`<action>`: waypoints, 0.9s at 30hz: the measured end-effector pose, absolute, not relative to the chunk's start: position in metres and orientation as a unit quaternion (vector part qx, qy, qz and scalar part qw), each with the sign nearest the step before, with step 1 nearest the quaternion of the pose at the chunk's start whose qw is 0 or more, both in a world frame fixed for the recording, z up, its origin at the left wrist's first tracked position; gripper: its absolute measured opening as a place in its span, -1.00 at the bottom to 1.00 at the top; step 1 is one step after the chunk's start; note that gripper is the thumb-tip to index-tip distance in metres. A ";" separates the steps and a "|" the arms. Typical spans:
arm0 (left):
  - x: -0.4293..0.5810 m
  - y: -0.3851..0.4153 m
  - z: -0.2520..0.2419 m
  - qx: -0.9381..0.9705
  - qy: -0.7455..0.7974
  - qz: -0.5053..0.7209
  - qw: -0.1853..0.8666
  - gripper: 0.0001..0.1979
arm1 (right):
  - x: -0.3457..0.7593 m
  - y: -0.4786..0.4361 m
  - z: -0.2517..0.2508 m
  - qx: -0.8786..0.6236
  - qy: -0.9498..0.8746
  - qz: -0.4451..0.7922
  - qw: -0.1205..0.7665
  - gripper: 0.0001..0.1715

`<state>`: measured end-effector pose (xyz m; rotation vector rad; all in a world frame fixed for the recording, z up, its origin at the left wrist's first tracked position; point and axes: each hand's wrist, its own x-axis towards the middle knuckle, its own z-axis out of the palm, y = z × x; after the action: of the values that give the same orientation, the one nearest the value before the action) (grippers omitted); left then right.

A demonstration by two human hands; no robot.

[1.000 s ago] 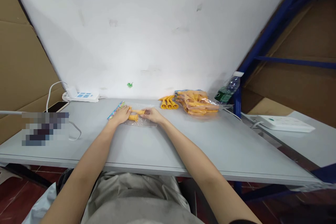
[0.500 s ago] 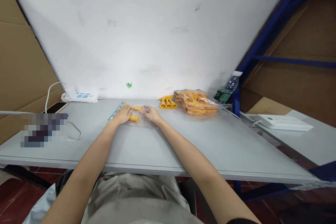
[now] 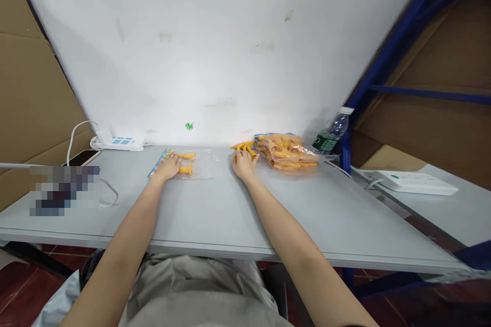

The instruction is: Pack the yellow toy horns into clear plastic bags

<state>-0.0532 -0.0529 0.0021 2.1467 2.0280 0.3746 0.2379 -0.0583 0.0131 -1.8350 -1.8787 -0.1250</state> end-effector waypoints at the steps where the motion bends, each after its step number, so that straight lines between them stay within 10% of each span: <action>1: -0.054 -0.053 0.002 0.719 0.679 0.124 0.081 -0.45 | 0.237 -0.058 0.012 -0.674 -0.696 -0.045 0.244 -0.62; 20: -0.051 -0.056 0.007 0.719 0.678 0.122 0.089 -0.47 | 0.220 -0.051 0.004 -0.557 -0.802 0.041 0.212 -0.21; 27: -0.051 -0.057 0.006 0.723 0.673 0.123 0.096 -0.46 | 0.209 -0.039 0.004 -0.559 -0.805 0.050 0.191 -0.35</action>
<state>-0.0514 -0.0567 0.0062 2.1437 1.9939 0.3640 0.2088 -0.0390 0.0039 -1.5712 -2.2626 0.1394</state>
